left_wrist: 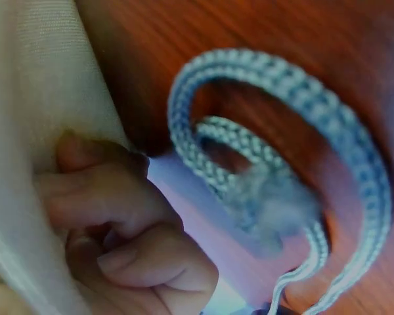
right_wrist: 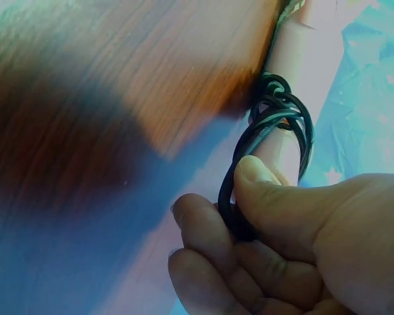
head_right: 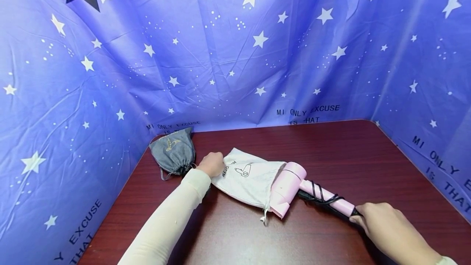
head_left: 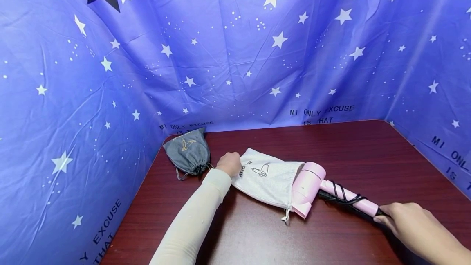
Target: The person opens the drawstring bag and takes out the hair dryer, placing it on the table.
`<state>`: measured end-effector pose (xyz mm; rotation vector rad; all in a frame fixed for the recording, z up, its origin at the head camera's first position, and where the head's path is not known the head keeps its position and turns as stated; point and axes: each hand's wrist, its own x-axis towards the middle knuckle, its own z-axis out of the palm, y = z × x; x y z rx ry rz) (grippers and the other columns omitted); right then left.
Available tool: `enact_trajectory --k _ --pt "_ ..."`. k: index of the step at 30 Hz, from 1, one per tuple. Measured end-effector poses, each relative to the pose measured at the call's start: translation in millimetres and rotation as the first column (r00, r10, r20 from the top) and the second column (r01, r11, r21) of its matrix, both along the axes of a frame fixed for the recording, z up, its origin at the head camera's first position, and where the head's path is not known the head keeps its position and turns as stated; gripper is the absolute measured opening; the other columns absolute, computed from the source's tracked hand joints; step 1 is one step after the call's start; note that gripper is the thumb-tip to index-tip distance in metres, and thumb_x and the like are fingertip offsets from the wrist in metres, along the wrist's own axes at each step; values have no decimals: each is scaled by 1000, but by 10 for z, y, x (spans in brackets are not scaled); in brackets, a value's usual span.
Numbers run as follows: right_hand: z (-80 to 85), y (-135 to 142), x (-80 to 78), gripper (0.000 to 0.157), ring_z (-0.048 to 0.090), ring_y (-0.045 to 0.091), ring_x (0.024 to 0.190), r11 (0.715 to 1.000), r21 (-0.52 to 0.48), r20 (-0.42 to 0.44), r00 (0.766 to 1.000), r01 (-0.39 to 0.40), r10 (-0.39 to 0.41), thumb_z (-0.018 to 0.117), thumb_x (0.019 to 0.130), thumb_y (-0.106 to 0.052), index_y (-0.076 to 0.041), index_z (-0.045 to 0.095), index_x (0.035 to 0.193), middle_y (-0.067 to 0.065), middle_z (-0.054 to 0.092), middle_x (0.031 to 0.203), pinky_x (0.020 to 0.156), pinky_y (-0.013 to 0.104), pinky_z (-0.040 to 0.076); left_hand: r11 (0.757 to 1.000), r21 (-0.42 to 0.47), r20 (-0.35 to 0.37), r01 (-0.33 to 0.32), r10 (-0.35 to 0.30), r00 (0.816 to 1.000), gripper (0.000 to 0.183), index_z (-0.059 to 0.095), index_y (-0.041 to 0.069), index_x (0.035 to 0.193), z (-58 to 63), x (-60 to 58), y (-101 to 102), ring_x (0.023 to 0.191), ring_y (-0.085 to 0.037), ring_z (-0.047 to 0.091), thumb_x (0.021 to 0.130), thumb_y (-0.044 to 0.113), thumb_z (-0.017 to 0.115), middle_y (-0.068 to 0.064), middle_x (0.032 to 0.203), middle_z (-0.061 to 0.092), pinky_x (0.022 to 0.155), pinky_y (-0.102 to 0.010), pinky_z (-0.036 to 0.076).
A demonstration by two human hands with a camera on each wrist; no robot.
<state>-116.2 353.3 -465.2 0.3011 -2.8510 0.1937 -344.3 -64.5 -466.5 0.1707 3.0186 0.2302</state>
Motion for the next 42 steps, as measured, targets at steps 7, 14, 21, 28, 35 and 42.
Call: enact_trajectory --k 7,14,21,28,35,42 --pt "-20 56 15 37 40 10 49 1000 0 -14 1000 3 -3 78 74 -22 -26 45 59 -11 38 53 45 37 32 1000 -5 -24 -12 12 1000 22 65 8 109 -15 -38 -79 91 -32 65 92 19 56 -13 109 67 72 -44 53" --pt "-29 85 2 32 44 10 50 1000 -5 4 1000 13 -13 77 76 -22 -26 49 60 -11 41 54 45 38 33 1000 1 -13 -4 4 1000 20 66 9 105 11 -34 -107 90 -31 65 90 19 57 -12 108 68 71 -44 52" --pt "-30 134 -7 32 45 12 49 1000 -8 -10 1000 23 -23 77 75 -22 -25 49 59 -9 42 53 44 40 33 1000 14 -28 -6 6 1000 17 68 11 99 26 -4 -146 88 -30 65 91 19 55 -12 106 68 71 -43 52" --pt "-63 194 -21 33 49 15 49 999 -7 -15 999 31 -31 77 75 -23 -26 49 58 -9 45 53 44 41 34 1000 13 -35 3 -3 999 20 69 12 99 -6 -6 -170 86 -29 66 93 25 55 -10 105 69 68 -43 52" --pt "-35 214 -46 33 49 16 49 999 5 -6 999 36 -36 77 75 -23 -24 49 58 -8 45 53 44 42 35 1000 6 -62 -16 17 998 26 70 12 97 -6 12 -191 88 -30 66 94 32 54 -11 105 69 66 -43 52" --pt "-52 238 -63 34 54 20 50 999 -7 -21 999 38 -38 77 74 -22 -26 48 57 -8 48 53 43 44 35 1000 9 -38 -29 30 999 28 69 13 96 7 18 -200 87 -27 65 93 37 54 -10 106 69 64 -42 50"
